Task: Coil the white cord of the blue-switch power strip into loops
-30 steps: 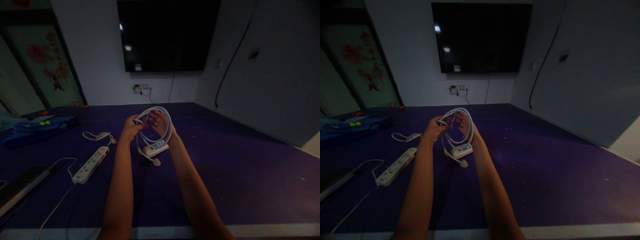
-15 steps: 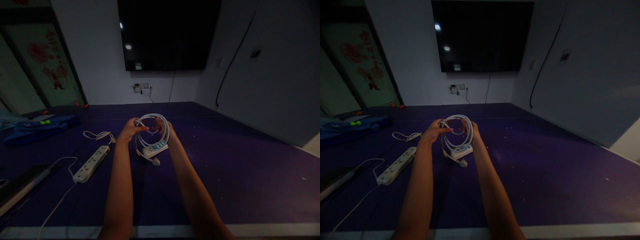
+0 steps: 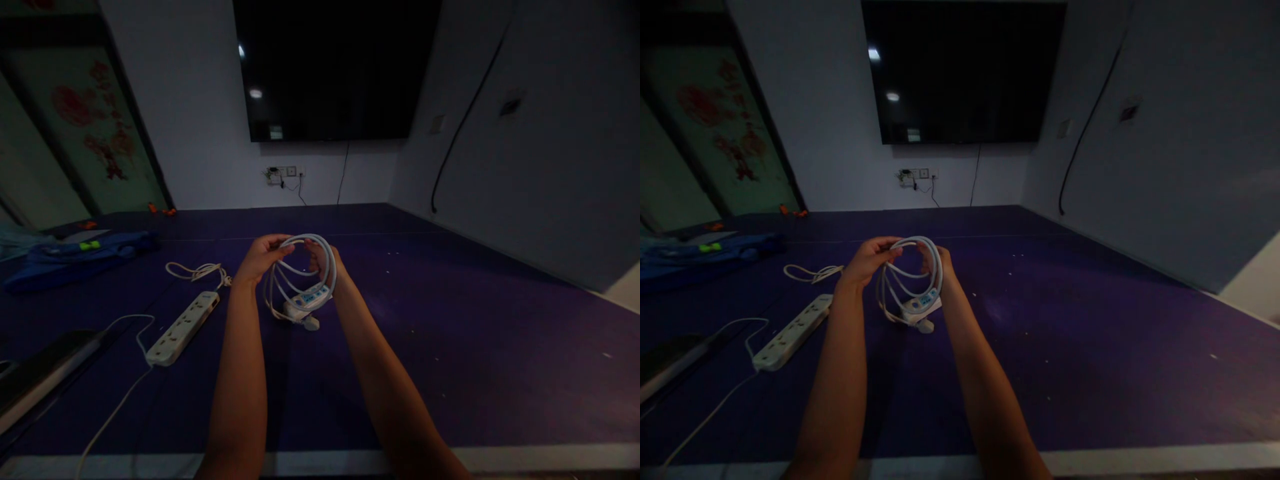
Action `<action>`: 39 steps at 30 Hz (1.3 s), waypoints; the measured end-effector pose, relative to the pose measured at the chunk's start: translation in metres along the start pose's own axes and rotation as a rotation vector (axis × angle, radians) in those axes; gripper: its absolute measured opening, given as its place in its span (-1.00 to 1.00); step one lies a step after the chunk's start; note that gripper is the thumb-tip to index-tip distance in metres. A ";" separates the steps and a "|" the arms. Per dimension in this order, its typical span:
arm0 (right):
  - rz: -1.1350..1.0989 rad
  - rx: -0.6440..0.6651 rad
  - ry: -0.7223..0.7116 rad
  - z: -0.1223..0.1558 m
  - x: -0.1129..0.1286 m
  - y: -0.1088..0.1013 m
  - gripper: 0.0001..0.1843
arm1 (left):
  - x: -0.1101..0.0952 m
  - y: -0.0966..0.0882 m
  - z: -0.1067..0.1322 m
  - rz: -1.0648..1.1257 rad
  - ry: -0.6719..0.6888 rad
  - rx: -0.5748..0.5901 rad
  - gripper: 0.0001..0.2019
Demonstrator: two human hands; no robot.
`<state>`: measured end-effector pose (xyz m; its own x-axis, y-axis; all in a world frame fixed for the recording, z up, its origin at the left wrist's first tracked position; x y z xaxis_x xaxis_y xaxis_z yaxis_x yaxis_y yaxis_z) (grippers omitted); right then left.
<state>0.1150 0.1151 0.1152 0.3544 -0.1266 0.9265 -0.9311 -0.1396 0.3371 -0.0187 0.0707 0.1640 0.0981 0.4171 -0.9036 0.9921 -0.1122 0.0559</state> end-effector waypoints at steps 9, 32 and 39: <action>0.011 0.028 0.001 0.000 0.002 -0.002 -0.77 | 0.003 -0.006 0.002 0.065 0.015 0.023 -0.65; 0.262 -0.285 -0.597 0.037 0.061 0.010 -0.66 | 0.020 0.004 -0.002 -0.379 -0.041 0.135 -0.60; 0.181 -0.456 -0.752 0.060 0.117 -0.036 -0.66 | 0.046 -0.028 -0.003 -0.445 -0.109 0.005 -0.68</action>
<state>0.1950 0.0468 0.2013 0.0129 -0.7408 0.6716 -0.8651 0.3286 0.3790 -0.0414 0.0954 0.1222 -0.3471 0.3280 -0.8786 0.9352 0.0516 -0.3503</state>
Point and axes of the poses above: each hand's wrist, its own z-axis away from the middle knuckle, its own y-axis out of the palm, x = y × z, the point moved 6 cm from there along -z, towards the middle knuckle, and after that the axes turned 5 degrees about z, right-handed, at the moved point
